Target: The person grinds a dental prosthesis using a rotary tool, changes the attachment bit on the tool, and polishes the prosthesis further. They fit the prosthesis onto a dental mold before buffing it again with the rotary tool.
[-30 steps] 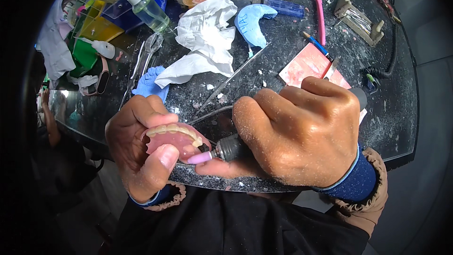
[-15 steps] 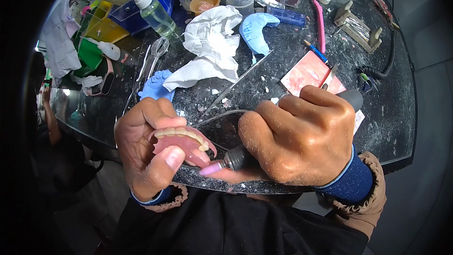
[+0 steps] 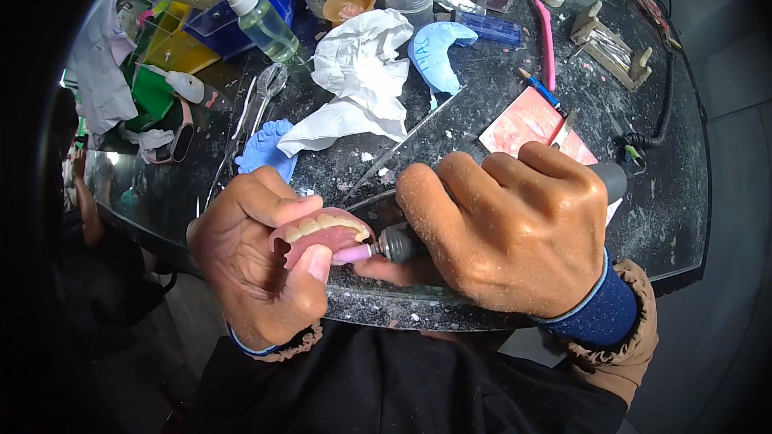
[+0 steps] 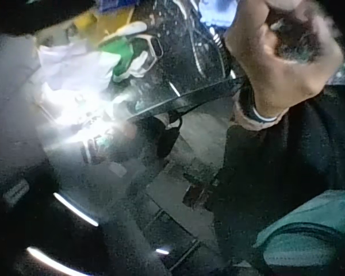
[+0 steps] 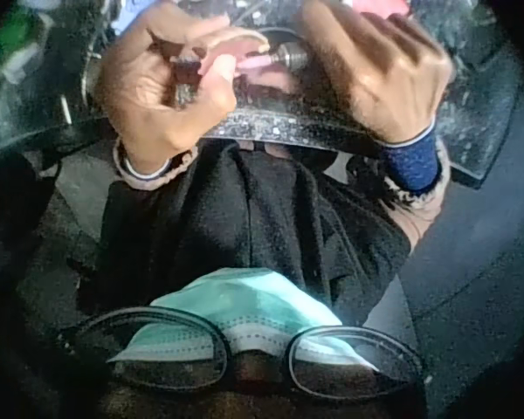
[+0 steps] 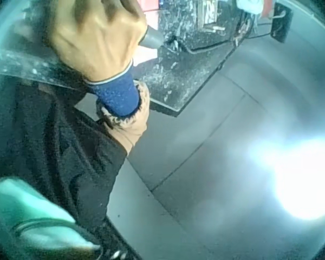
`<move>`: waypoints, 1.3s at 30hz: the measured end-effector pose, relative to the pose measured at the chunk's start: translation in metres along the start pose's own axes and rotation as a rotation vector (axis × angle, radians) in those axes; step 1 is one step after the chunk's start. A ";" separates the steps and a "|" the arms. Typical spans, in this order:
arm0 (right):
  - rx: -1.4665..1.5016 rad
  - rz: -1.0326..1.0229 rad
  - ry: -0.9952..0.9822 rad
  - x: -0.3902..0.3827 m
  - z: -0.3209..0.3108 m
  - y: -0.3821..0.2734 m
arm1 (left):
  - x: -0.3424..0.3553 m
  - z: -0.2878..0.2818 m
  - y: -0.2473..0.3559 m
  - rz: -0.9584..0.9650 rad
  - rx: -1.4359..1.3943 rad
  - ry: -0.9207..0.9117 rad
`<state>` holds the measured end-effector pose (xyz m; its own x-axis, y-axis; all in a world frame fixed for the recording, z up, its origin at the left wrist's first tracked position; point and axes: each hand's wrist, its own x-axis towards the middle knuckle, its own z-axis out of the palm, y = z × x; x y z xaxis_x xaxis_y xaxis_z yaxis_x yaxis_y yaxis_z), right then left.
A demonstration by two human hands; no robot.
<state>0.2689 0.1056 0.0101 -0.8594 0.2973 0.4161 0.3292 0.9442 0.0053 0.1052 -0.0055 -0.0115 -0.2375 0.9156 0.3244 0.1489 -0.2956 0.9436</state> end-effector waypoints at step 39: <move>0.335 0.083 0.106 -0.006 -0.011 0.003 | 0.000 -0.001 -0.008 -0.443 -0.949 -0.296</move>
<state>0.2797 0.1054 0.0179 -0.7840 0.3756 0.4943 0.2348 0.9164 -0.3241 0.1029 -0.0033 -0.0186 0.1721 0.9845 0.0337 -0.7255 0.1035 0.6804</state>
